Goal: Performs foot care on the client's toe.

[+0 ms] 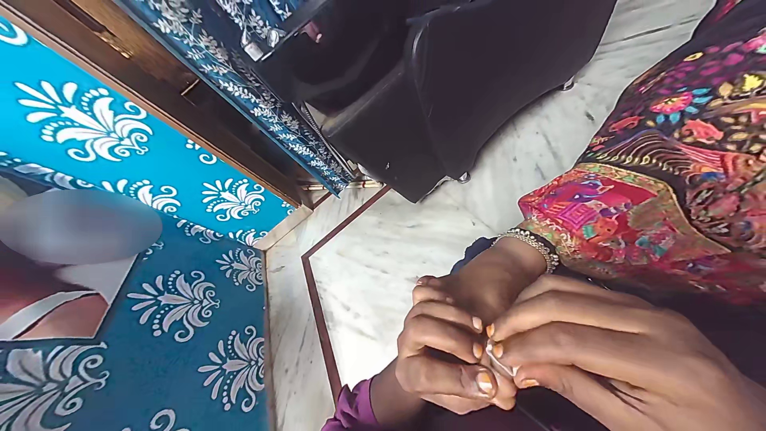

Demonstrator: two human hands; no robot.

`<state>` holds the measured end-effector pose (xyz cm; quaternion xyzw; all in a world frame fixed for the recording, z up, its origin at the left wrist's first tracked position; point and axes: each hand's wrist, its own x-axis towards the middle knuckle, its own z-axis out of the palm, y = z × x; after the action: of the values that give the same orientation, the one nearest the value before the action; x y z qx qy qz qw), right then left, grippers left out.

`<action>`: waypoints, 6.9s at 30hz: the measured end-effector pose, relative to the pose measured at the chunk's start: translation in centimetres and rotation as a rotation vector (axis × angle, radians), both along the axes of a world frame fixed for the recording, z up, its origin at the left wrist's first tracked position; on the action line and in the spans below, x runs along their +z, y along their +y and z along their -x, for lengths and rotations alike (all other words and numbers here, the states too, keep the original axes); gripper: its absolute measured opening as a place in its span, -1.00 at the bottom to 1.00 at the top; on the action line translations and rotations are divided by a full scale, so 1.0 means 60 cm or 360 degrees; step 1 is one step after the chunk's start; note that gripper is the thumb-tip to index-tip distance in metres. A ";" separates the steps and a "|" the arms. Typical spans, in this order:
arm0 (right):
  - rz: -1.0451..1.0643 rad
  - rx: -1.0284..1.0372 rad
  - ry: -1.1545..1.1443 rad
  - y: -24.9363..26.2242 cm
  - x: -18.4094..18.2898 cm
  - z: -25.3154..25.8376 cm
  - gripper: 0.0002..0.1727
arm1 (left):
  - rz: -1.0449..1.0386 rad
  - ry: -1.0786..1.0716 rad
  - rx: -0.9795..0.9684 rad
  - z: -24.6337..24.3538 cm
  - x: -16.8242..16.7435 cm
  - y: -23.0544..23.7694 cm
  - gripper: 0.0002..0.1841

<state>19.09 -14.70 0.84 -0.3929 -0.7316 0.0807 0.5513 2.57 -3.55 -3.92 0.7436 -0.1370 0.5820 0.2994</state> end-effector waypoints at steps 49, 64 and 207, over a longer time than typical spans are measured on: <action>0.0017 -0.0669 -0.0448 -0.037 0.022 0.038 -0.77 | 0.0123 0.0046 0.0016 -0.003 0.011 -0.004 -0.90; -0.0032 -0.0718 -0.0337 -0.034 0.017 0.047 -0.78 | 0.0154 0.0031 0.0019 -0.003 0.008 -0.004 -0.86; -0.0130 -0.0810 -0.0004 -0.018 -0.022 0.084 -0.80 | 0.0191 -0.0040 0.0101 0.000 0.002 -0.009 -0.94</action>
<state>14.03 -15.76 -0.49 -0.5420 -0.6124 -0.0907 0.5684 2.55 -4.06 -3.81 0.7208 -0.0819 0.6078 0.3231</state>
